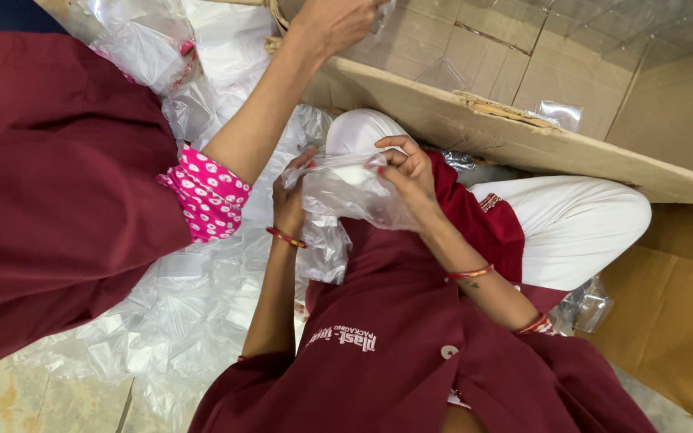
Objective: The person sits on the floor and unpacks small clear plastic containers from a large cardboard box. They remove the containers from plastic bags, inspect them, and place them into the box.
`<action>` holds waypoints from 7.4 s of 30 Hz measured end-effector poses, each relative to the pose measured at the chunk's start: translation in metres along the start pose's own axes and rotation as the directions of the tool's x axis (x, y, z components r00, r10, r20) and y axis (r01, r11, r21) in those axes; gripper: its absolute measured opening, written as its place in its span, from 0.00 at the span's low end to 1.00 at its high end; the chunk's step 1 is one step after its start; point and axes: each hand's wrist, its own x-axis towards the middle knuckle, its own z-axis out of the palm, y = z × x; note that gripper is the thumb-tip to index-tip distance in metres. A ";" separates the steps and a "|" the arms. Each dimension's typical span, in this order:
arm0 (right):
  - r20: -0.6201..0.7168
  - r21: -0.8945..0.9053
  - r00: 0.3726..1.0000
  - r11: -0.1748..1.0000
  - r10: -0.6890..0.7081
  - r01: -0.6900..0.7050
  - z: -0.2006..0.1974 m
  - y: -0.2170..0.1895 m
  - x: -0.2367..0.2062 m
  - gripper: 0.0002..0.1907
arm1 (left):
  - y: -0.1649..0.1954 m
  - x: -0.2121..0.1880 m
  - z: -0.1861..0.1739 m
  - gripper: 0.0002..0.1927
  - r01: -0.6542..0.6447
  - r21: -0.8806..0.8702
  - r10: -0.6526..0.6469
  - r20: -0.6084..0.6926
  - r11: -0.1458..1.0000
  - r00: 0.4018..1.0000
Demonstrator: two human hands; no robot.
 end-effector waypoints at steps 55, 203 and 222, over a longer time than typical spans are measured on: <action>0.225 -0.738 0.899 0.536 -0.376 0.409 -0.001 -0.095 0.016 0.02 | 0.141 0.036 -0.032 0.21 -0.288 0.356 0.165 0.339 0.889 0.926; -0.420 0.353 0.907 0.924 0.016 0.147 -0.060 -0.135 0.028 0.07 | 0.105 0.119 0.161 0.24 0.435 -0.126 -0.296 0.565 0.891 0.770; -0.381 -0.246 0.925 0.962 0.018 -0.120 -0.117 -0.094 0.333 0.10 | 0.095 0.395 0.174 0.18 -0.441 0.850 0.252 0.376 0.289 0.891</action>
